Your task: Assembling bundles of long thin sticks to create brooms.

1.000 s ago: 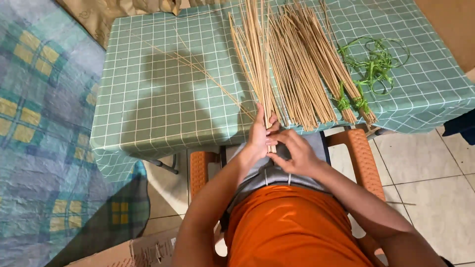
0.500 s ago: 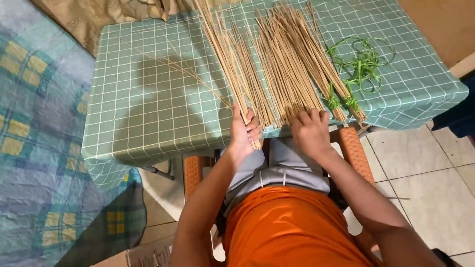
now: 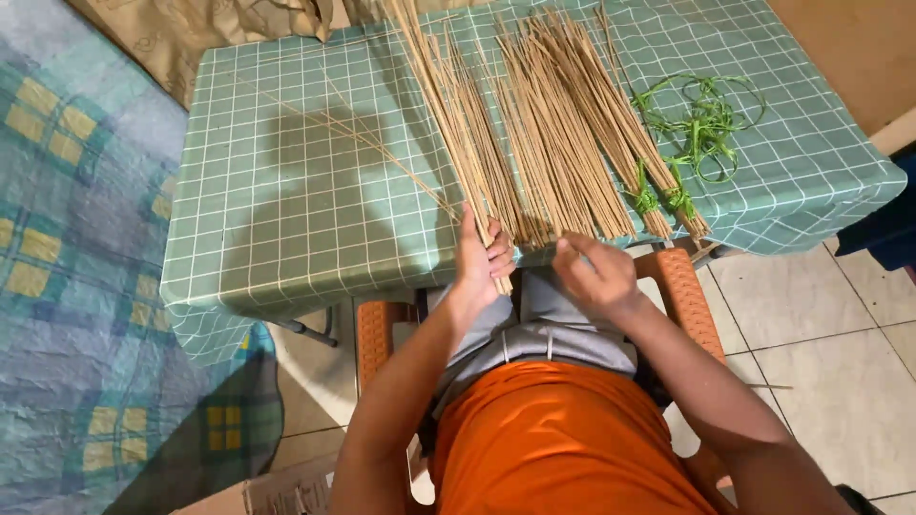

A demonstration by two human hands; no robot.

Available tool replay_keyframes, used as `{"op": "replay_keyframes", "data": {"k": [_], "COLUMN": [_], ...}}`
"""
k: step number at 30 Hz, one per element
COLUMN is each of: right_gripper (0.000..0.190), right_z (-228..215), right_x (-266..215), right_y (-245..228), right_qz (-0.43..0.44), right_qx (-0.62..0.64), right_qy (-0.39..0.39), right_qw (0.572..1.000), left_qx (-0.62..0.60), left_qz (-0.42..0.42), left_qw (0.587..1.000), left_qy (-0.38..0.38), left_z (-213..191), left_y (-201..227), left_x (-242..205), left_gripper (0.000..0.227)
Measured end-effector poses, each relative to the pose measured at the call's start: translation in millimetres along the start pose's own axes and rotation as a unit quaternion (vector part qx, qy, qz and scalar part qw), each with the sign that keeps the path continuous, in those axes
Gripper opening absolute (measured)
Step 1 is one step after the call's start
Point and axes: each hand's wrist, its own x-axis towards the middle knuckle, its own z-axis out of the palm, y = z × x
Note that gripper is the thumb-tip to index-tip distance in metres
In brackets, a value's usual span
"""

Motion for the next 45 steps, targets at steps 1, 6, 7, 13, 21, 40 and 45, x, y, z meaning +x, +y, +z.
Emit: {"op": "replay_keyframes", "data": {"k": [1, 6, 7, 13, 21, 40, 45], "right_gripper": [0.004, 0.003, 0.003, 0.007, 0.014, 0.023, 0.026], "right_z": [3.4, -12.3, -11.0, -14.5, -12.8, -9.5, -4.0], "right_x": [-8.3, 35.0, 34.6, 57.3, 53.1, 63.1, 62.6], "right_y": [-3.5, -52.1, -55.4, -63.4, -62.7, -49.8, -38.7], "right_qz": [0.0, 0.098, 0.099, 0.021, 0.005, -0.019, 0.027], "right_qx": [0.001, 0.137, 0.137, 0.191, 0.208, 0.25, 0.257], "right_qy": [0.0, 0.024, 0.024, -0.015, -0.05, -0.138, -0.151], "right_qw": [1.0, 0.985, 0.985, 0.981, 0.977, 0.958, 0.954], "left_qx": [0.0, 0.066, 0.066, 0.144, 0.082, -0.002, 0.011], "left_qz": [0.0, 0.055, 0.055, 0.055, 0.077, 0.075, 0.029], "left_qw": [1.0, 0.996, 0.996, 0.984, 0.992, 0.997, 0.999], "left_qy": [0.001, -0.004, -0.004, 0.09, 0.059, -0.02, 0.019], "left_z": [6.1, 13.7, 21.8, 30.5, 17.8, 15.1, 12.2], "left_y": [2.5, 2.6, 7.2, 4.5, -1.0, 9.0, 20.8], "left_x": [-5.3, -13.8, -21.2, -21.0, -5.7, -7.3, -0.8], "left_gripper": [0.062, 0.05, 0.05, 0.052, 0.036, 0.029, 0.025]}}
